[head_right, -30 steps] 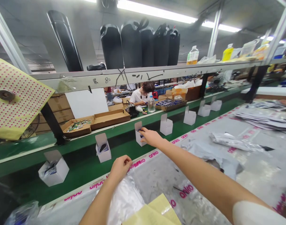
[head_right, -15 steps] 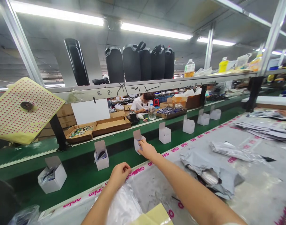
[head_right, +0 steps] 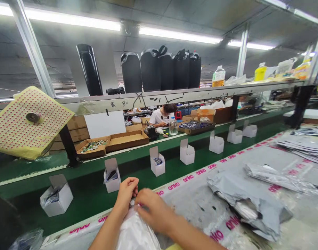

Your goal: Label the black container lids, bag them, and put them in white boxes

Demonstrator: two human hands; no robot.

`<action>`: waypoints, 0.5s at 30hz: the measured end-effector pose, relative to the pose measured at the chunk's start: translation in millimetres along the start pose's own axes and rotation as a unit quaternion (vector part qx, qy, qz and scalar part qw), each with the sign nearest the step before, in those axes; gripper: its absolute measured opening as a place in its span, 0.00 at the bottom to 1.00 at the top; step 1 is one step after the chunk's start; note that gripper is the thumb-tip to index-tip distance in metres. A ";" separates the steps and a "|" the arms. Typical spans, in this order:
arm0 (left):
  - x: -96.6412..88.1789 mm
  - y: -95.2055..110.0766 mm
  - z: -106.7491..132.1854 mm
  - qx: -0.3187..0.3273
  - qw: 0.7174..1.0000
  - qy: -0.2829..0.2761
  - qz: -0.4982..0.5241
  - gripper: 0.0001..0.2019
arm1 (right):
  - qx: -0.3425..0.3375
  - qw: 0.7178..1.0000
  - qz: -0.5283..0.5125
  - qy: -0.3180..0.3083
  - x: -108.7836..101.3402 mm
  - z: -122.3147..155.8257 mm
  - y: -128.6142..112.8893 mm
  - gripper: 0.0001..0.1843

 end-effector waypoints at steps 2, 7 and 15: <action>-1.0 2.8 -1.1 -0.008 0.999 0.020 0.025 0.28 | -0.098 0.993 -0.026 -0.053 17.0 15.5 -11.0 0.08; -1.5 14.6 -3.0 -0.019 0.996 0.049 0.078 0.32 | -0.174 0.970 0.012 -0.168 30.1 26.2 -7.2 0.13; 1.9 77.4 11.5 0.011 0.990 0.039 0.138 0.30 | -0.168 0.972 -0.009 -0.166 34.1 26.2 4.7 0.13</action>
Point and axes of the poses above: each hand's wrist, its own z-axis away from the middle knuckle, its own x-axis out of the palm, y = z × x, the point moved 2 cm from there along -z, towards the middle knuckle
